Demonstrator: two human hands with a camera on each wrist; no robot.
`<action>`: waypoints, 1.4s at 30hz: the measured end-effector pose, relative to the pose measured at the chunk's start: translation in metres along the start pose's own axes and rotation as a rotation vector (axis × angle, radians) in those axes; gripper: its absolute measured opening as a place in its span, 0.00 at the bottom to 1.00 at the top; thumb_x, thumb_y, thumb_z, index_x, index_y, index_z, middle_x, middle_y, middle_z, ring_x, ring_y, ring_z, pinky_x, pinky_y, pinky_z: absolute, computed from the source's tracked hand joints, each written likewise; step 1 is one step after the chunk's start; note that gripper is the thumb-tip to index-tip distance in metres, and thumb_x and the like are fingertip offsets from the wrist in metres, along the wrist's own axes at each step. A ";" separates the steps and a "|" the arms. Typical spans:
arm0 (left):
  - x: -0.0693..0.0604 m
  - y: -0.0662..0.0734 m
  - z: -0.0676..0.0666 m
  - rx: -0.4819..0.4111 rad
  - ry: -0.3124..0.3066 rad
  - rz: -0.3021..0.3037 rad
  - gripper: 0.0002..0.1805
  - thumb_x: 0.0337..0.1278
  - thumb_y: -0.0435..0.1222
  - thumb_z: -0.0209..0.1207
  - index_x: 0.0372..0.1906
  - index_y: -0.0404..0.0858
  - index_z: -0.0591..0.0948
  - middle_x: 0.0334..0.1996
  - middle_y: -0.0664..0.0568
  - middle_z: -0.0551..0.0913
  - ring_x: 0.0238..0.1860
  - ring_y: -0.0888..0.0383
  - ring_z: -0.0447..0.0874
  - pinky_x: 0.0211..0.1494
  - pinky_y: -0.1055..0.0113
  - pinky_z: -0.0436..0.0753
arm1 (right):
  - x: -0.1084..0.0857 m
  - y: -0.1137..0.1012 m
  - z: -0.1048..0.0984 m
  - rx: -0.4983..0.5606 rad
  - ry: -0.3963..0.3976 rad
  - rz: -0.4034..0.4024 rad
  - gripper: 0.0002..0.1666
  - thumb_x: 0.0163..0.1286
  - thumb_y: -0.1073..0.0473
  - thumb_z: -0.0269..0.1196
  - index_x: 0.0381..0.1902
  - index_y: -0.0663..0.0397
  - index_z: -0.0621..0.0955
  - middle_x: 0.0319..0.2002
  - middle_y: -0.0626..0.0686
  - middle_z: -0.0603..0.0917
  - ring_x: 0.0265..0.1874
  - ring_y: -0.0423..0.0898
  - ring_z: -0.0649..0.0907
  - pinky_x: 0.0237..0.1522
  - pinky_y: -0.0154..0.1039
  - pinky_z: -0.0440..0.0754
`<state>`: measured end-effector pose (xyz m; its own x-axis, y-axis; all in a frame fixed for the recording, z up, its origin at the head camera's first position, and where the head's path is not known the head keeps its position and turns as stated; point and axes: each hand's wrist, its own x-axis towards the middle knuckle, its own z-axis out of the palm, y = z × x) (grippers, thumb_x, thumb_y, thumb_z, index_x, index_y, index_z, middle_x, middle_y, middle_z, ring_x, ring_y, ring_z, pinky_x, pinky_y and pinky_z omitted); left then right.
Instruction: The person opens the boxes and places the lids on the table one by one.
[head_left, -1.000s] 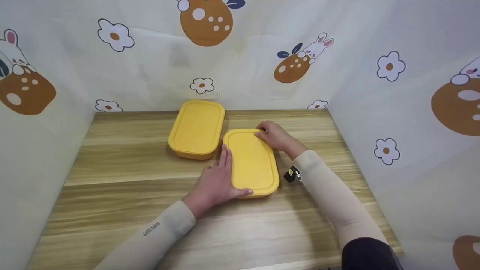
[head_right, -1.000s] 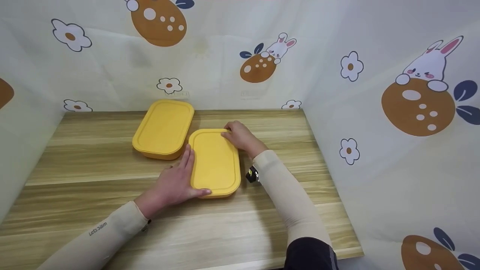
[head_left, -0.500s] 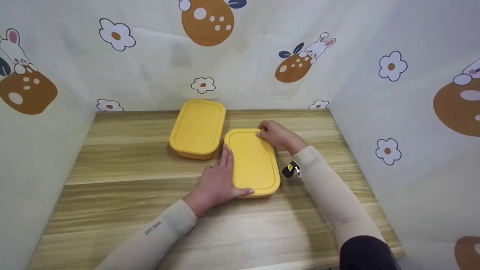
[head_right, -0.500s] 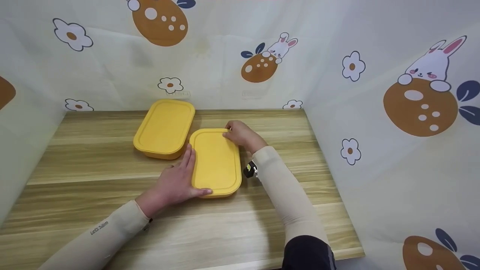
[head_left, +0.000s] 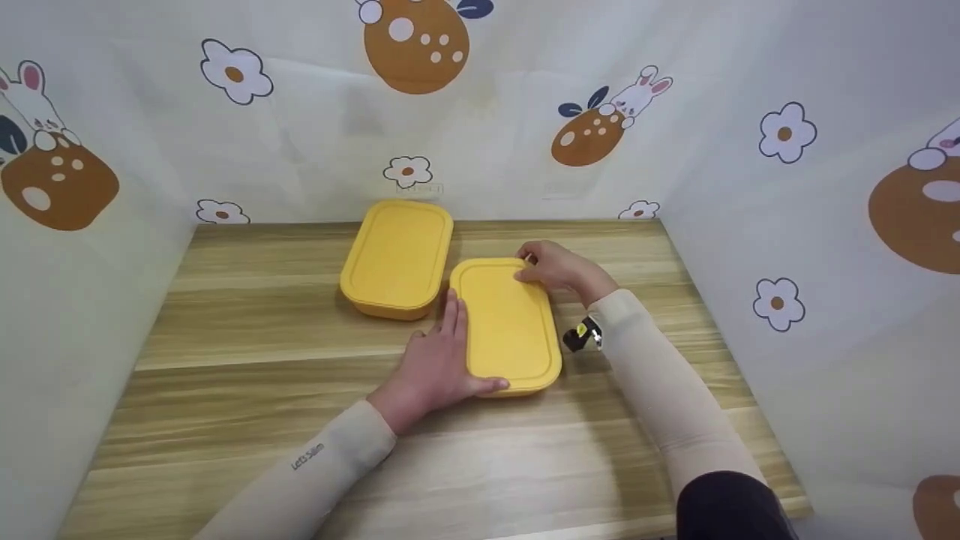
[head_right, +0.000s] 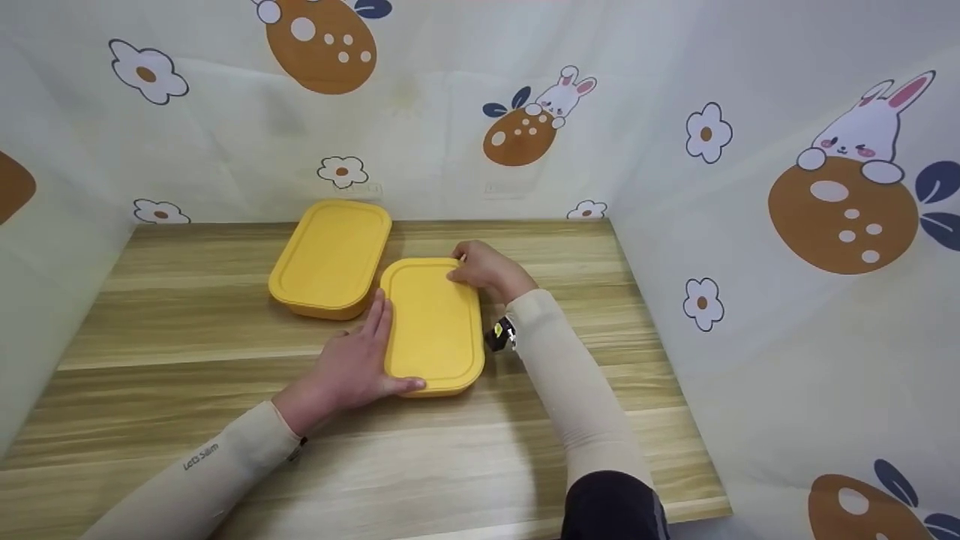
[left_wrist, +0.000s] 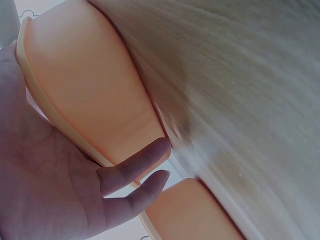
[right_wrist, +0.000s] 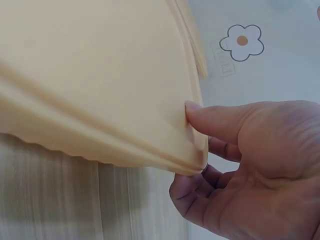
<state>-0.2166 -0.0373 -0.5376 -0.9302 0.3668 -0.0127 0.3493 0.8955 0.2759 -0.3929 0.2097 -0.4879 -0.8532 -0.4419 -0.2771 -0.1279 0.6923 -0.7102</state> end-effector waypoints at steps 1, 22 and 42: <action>0.000 0.000 0.000 -0.002 0.000 0.000 0.86 0.47 0.90 0.52 0.88 0.24 0.46 0.89 0.29 0.38 0.57 0.34 0.87 0.62 0.34 0.83 | 0.000 -0.001 0.000 -0.022 0.003 0.003 0.19 0.79 0.61 0.70 0.62 0.66 0.82 0.46 0.57 0.80 0.43 0.48 0.79 0.45 0.37 0.79; 0.000 0.005 0.004 -0.009 -0.003 0.002 0.85 0.48 0.89 0.54 0.88 0.24 0.47 0.89 0.29 0.38 0.57 0.33 0.87 0.62 0.35 0.83 | -0.002 -0.005 -0.004 -0.060 -0.013 0.080 0.24 0.78 0.60 0.72 0.66 0.64 0.80 0.50 0.59 0.81 0.43 0.49 0.79 0.45 0.39 0.80; 0.001 0.000 0.001 -0.007 -0.011 0.003 0.86 0.48 0.89 0.52 0.88 0.23 0.45 0.88 0.29 0.35 0.54 0.35 0.88 0.59 0.36 0.85 | 0.008 -0.033 0.007 -0.239 -0.041 0.075 0.33 0.73 0.51 0.77 0.69 0.58 0.81 0.62 0.61 0.84 0.51 0.54 0.85 0.57 0.51 0.86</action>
<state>-0.2169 -0.0364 -0.5383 -0.9279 0.3721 -0.0228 0.3510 0.8926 0.2828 -0.3920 0.1795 -0.4710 -0.8439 -0.4040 -0.3530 -0.1853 0.8370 -0.5149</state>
